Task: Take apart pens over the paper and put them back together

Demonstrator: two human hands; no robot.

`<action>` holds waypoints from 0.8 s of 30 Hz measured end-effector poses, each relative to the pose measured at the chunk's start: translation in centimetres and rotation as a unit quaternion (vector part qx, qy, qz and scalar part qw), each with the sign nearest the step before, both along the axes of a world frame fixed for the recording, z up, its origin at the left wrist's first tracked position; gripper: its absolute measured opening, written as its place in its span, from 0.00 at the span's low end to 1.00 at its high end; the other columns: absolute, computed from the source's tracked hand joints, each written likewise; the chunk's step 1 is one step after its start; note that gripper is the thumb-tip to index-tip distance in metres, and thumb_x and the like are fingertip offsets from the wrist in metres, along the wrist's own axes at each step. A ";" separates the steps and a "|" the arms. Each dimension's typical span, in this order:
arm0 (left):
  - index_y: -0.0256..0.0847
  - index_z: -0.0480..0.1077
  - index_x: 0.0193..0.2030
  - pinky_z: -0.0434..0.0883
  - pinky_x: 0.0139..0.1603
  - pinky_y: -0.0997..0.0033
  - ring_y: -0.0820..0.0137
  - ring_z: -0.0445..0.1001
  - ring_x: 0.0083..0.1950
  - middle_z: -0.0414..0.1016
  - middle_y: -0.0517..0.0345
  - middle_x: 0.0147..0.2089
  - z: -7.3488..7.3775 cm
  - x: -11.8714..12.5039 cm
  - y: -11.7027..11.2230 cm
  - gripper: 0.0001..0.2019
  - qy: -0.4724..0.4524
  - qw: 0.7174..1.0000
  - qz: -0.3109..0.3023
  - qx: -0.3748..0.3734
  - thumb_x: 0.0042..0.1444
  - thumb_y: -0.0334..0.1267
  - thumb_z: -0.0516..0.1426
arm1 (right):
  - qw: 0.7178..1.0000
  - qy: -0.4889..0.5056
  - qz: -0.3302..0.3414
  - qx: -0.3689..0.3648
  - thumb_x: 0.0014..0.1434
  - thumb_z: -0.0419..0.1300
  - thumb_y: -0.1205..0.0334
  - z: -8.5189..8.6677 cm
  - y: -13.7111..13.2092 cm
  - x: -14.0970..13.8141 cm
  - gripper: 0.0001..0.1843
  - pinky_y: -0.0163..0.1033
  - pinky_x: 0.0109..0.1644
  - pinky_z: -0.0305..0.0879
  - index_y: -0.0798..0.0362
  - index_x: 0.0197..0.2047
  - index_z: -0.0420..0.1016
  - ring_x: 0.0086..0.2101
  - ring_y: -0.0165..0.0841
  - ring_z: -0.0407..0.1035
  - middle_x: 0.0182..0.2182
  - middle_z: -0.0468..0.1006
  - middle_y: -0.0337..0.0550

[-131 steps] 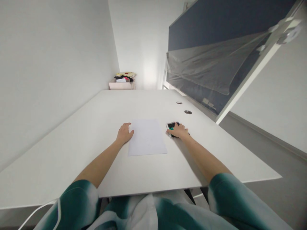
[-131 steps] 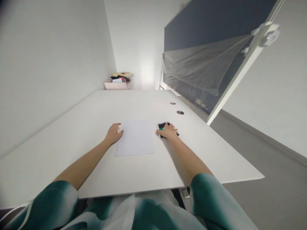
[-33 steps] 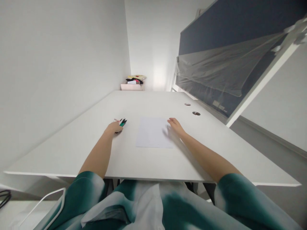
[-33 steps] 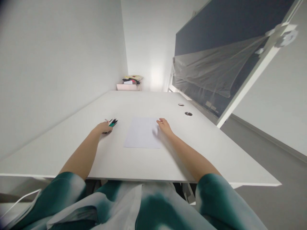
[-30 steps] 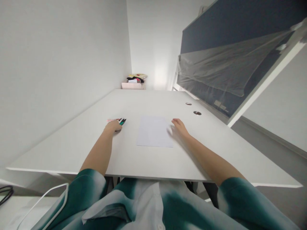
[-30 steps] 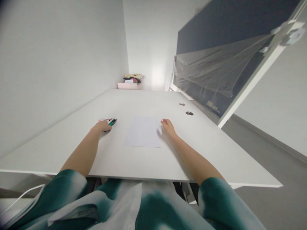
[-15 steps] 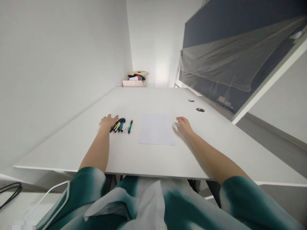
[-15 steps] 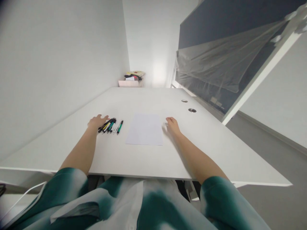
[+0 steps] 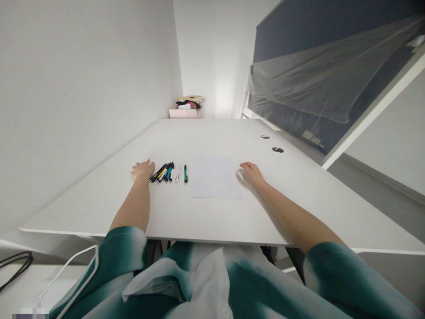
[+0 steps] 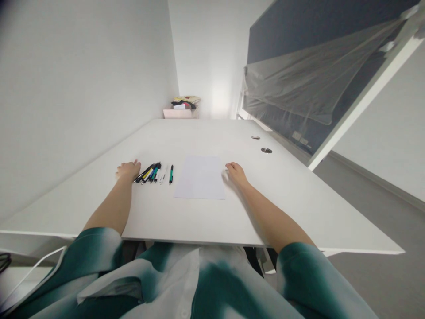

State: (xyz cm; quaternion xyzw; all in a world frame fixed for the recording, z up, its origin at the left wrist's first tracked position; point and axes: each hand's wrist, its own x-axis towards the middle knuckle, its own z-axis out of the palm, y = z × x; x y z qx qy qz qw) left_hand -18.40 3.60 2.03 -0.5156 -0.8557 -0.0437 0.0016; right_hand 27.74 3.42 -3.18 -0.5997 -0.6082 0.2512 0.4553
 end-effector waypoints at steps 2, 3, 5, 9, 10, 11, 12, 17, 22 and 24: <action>0.28 0.70 0.58 0.68 0.55 0.51 0.45 0.67 0.61 0.69 0.28 0.60 0.2 -0.2 -0.3 0.35 -0.036 0.999 0.015 0.006 0.64 0.55 0.38 | 1.000 -0.018 0.002 0.004 0.58 0.52 0.50 0.1 -0.1 -0.1 0.14 0.50 0.58 0.63 0.46 0.28 0.73 0.43 0.38 0.71 0.34 0.78 0.41; 0.29 0.71 0.57 0.68 0.56 0.56 0.48 0.69 0.61 0.71 0.31 0.59 0.4 0.0 -0.4 0.34 -0.053 0.998 0.026 0.006 0.63 0.56 0.41 | 1.000 -0.025 0.003 0.004 0.58 0.52 0.51 0.2 -0.2 -0.1 0.14 0.51 0.58 0.63 0.47 0.29 0.73 0.44 0.38 0.71 0.34 0.78 0.42; 0.29 0.72 0.55 0.69 0.56 0.59 0.50 0.70 0.60 0.72 0.31 0.58 0.8 0.6 -0.5 0.34 -0.064 0.998 0.015 -0.012 0.62 0.59 0.44 | 0.999 -0.035 0.009 0.002 0.59 0.52 0.52 0.4 -0.4 -0.1 0.13 0.51 0.58 0.63 0.47 0.30 0.73 0.44 0.39 0.71 0.35 0.79 0.43; 0.30 0.72 0.55 0.70 0.54 0.55 0.46 0.70 0.59 0.72 0.30 0.57 1.2 2.4 -0.4 0.37 -0.069 0.997 -0.005 -0.045 0.59 0.65 0.45 | 0.999 -0.050 0.022 -0.001 0.59 0.52 0.54 0.8 -0.6 -0.1 0.12 0.52 0.58 0.62 0.47 0.30 0.74 0.44 0.40 0.71 0.36 0.79 0.44; 0.31 0.72 0.55 0.70 0.54 0.54 0.46 0.70 0.59 0.72 0.30 0.58 1.2 2.8 -0.4 0.36 -0.067 0.996 -0.018 -0.050 0.60 0.62 0.45 | 0.998 -0.052 0.022 -0.002 0.59 0.52 0.54 0.9 -0.7 -0.1 0.12 0.52 0.58 0.62 0.47 0.30 0.74 0.44 0.40 0.71 0.36 0.79 0.44; 0.32 0.71 0.55 0.70 0.54 0.53 0.46 0.70 0.59 0.72 0.30 0.58 1.1 3.3 -0.4 0.33 -0.067 0.996 -0.028 -0.051 0.62 0.60 0.44 | 0.998 -0.054 0.022 -0.003 0.59 0.52 0.54 1.0 -0.7 -0.1 0.12 0.52 0.58 0.63 0.47 0.30 0.74 0.44 0.40 0.71 0.36 0.79 0.44; 0.32 0.70 0.56 0.69 0.54 0.52 0.47 0.70 0.60 0.71 0.31 0.58 1.0 3.7 -0.4 0.31 -0.061 0.996 -0.039 -0.043 0.63 0.56 0.43 | 0.998 -0.056 0.021 -0.004 0.59 0.52 0.54 1.0 -0.7 -0.2 0.12 0.52 0.57 0.63 0.47 0.30 0.74 0.43 0.40 0.71 0.35 0.79 0.44; 0.33 0.61 0.63 0.66 0.58 0.49 0.46 0.66 0.63 0.67 0.30 0.62 0.6 6.5 -0.8 0.34 -0.062 0.996 -0.058 0.018 0.63 0.59 0.42 | 0.994 -0.107 0.023 0.013 0.62 0.51 0.54 1.1 -1.1 -0.7 0.14 0.49 0.56 0.64 0.47 0.34 0.76 0.44 0.40 0.71 0.38 0.79 0.46; 0.33 0.52 0.69 0.63 0.59 0.44 0.37 0.56 0.68 0.54 0.26 0.69 -0.4 10.0 -1.2 0.50 -0.064 0.992 -0.107 -0.012 0.50 0.70 0.50 | 0.969 -0.232 0.067 0.046 0.62 0.53 0.55 1.2 -2.3 -2.8 0.17 0.49 0.61 0.60 0.52 0.47 0.78 0.52 0.43 0.68 0.50 0.76 0.53; 0.35 0.53 0.70 0.62 0.61 0.42 0.37 0.52 0.70 0.50 0.29 0.72 -1.0 10.6 -1.2 0.47 -0.044 0.991 -0.124 -0.020 0.52 0.66 0.51 | 0.952 -0.285 0.099 0.043 0.62 0.54 0.52 1.1 -3.1 -3.8 0.21 0.51 0.63 0.57 0.51 0.54 0.75 0.56 0.46 0.65 0.55 0.73 0.54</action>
